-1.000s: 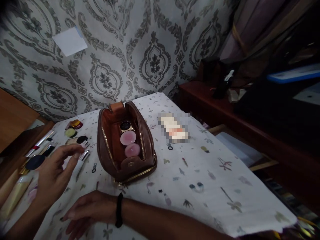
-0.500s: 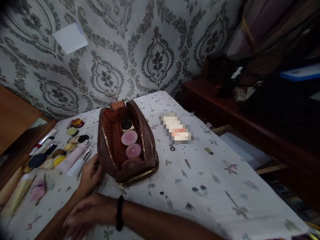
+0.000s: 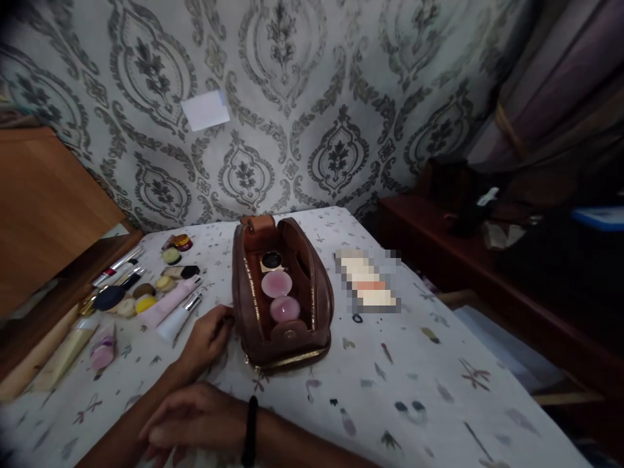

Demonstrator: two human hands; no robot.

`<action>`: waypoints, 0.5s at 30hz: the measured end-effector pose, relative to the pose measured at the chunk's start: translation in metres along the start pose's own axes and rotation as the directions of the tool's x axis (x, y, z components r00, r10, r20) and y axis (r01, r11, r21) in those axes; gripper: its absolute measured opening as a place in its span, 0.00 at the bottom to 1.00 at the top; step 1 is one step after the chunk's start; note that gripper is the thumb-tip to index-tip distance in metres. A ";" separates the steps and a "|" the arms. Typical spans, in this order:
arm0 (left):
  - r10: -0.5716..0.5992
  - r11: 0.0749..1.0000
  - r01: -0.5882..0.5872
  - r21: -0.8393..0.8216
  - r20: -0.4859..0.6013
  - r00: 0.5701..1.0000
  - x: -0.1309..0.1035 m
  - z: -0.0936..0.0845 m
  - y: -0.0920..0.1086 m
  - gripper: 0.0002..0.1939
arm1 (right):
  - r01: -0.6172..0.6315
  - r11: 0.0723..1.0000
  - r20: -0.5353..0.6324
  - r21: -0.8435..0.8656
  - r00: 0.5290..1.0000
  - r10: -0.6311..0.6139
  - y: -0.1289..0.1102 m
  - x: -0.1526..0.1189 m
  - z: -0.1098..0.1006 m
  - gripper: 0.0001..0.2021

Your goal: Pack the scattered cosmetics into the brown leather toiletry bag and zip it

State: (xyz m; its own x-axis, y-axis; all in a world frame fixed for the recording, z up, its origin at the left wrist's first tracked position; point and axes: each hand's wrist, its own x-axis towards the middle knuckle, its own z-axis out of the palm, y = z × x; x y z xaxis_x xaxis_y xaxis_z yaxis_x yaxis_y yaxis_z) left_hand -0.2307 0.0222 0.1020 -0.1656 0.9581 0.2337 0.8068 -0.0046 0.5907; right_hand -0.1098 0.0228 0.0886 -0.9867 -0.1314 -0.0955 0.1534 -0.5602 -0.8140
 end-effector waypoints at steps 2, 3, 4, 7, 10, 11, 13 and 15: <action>0.033 0.999 -0.033 0.001 -0.021 0.999 -0.001 0.003 -0.004 0.09 | -0.028 0.995 -0.032 -0.092 0.999 0.025 -0.003 -0.004 0.002 0.34; 0.053 0.999 -0.053 0.002 -0.036 0.998 -0.001 0.005 -0.007 0.09 | -0.030 0.988 -0.047 -0.151 0.999 0.024 -0.006 -0.006 0.004 0.30; 0.077 0.997 -0.077 0.005 -0.050 0.996 -0.001 0.006 -0.009 0.10 | -0.024 0.975 -0.058 -0.220 0.998 0.011 -0.009 -0.009 0.006 0.26; 0.134 0.991 -0.133 0.016 -0.084 0.987 0.000 0.011 -0.017 0.11 | 0.030 0.891 -0.100 -0.453 0.991 -0.085 -0.021 -0.016 0.012 0.12; 0.169 0.986 -0.167 0.028 -0.105 0.980 0.001 0.014 -0.023 0.12 | 0.075 0.819 -0.170 -0.569 0.963 -0.207 -0.034 -0.016 0.017 0.10; 0.178 0.984 -0.177 0.026 -0.104 0.978 0.000 0.014 -0.025 0.12 | 0.099 0.814 -0.189 -0.572 0.950 -0.249 -0.037 -0.014 0.018 0.10; 0.169 0.985 -0.170 0.004 -0.097 0.981 -0.001 0.014 -0.027 0.12 | 0.161 0.818 -0.213 -0.552 0.921 -0.325 -0.042 -0.005 0.018 0.12; 0.108 0.992 -0.114 -0.054 -0.100 0.989 -0.002 0.012 -0.028 0.12 | 0.218 0.829 -0.234 -0.515 0.895 -0.381 -0.044 0.006 0.017 0.17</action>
State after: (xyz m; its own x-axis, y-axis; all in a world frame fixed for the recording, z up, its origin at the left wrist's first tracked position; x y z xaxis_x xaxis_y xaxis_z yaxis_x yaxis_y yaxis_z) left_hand -0.2465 0.0238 0.0759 -0.1329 0.9186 0.3722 0.7886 -0.1295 0.6012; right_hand -0.1213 0.0324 0.1335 -0.9536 0.2872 0.0905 -0.1156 -0.0714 -0.9907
